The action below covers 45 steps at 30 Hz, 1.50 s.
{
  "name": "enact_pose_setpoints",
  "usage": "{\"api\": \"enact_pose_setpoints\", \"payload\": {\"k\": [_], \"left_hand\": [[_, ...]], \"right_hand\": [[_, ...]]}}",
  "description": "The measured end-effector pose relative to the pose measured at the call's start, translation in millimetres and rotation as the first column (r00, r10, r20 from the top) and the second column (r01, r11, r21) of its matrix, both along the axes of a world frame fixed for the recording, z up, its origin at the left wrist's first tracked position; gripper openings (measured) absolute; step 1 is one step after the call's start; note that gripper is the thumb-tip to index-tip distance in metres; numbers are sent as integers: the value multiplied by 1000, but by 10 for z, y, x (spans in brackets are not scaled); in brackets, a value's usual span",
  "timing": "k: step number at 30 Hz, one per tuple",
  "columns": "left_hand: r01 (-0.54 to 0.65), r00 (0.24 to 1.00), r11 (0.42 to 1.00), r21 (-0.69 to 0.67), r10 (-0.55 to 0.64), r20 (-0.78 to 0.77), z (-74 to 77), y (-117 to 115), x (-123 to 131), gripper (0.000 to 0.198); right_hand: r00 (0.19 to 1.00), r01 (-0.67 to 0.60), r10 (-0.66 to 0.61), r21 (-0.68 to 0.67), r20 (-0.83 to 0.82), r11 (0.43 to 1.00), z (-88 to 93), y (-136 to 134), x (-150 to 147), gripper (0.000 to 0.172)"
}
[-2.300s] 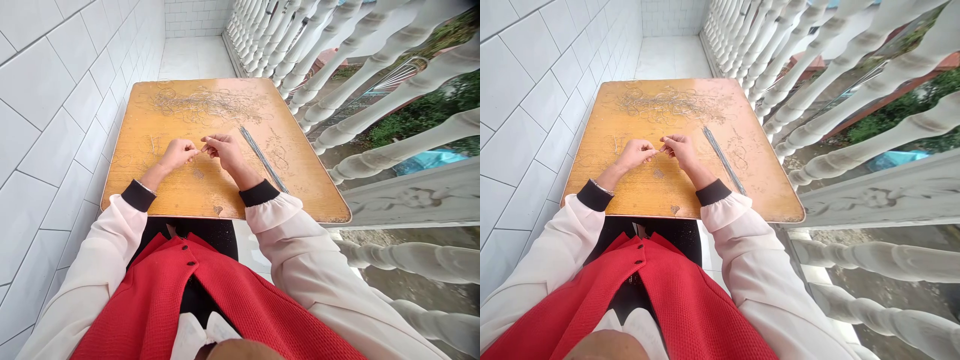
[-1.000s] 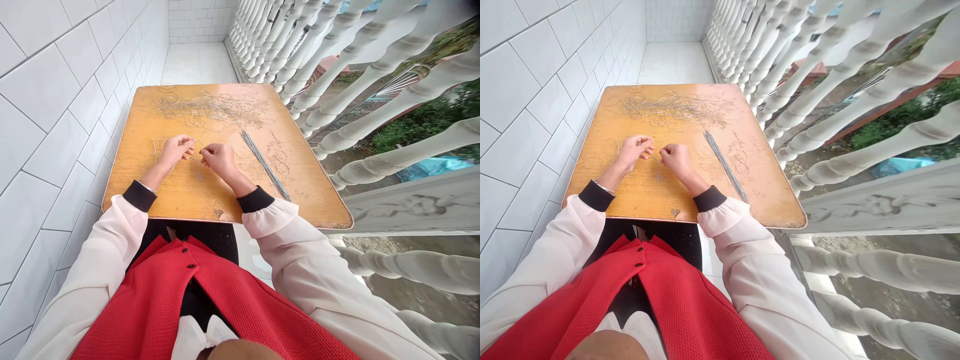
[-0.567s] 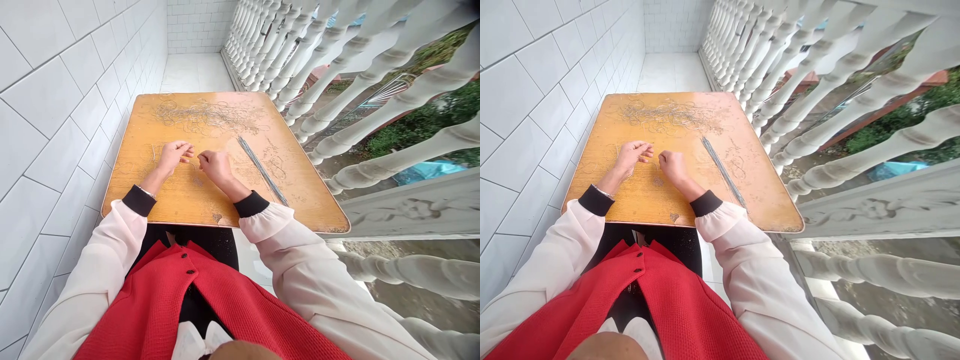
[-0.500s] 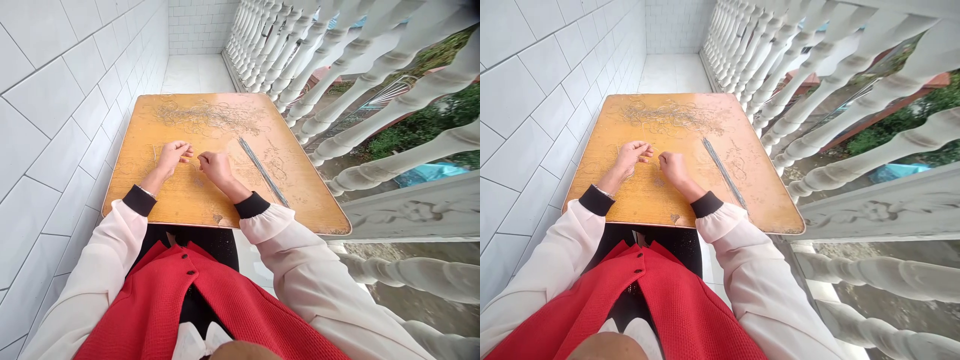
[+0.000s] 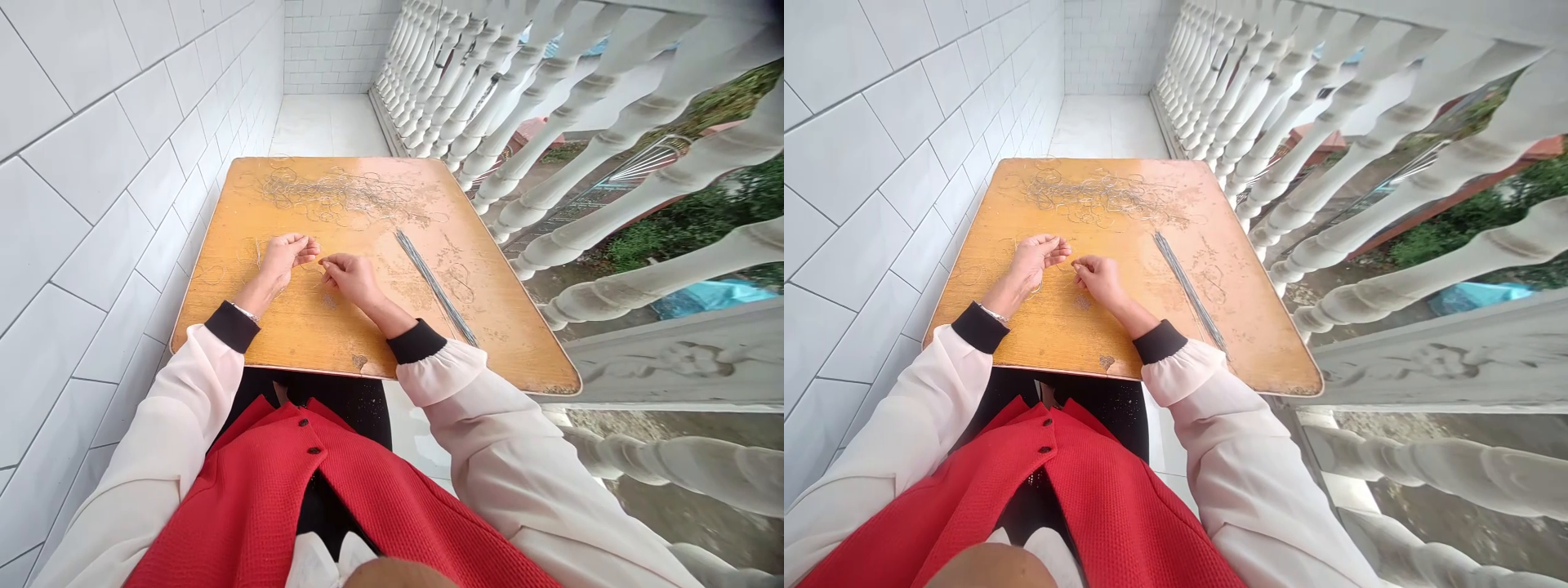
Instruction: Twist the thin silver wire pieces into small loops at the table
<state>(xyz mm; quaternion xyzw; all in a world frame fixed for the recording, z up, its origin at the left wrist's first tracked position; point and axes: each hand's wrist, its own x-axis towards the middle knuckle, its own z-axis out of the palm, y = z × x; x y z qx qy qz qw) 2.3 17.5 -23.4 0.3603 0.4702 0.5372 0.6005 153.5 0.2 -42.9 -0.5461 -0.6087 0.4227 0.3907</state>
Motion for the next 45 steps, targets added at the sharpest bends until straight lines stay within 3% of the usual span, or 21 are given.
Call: {"api": "enact_pose_setpoints", "payload": {"k": [5, 12, 21, 35, 40, 45], "left_hand": [[-37, 999, 999, -12, 37, 15, 54, -50, 16, 29], [-34, 999, 999, 8, 34, 12, 25, -13, -2, 33], [-45, 999, 999, 26, 45, -30, 0, 33, -22, 31], [-155, 975, 980, 125, 173, -141, -68, 139, -34, 29], [-153, 980, 978, 143, 169, -105, -89, 124, 2, 30], [-145, 980, 981, 130, 161, -121, -83, 101, 33, 29]], "right_hand": [[978, -31, -9, -187, -210, 982, 19, -31, -23, 23], [947, -73, -23, -285, -320, 956, 99, -89, -40, 30], [917, -154, 42, -255, -396, 955, 41, -68, -18, 22], [884, -190, 45, -269, -466, 944, 77, -111, 42, 10], [903, -218, 86, -277, -421, 936, 36, -102, 1, 14], [898, -135, -17, -312, -439, 941, 51, -104, -32, 29]]}}
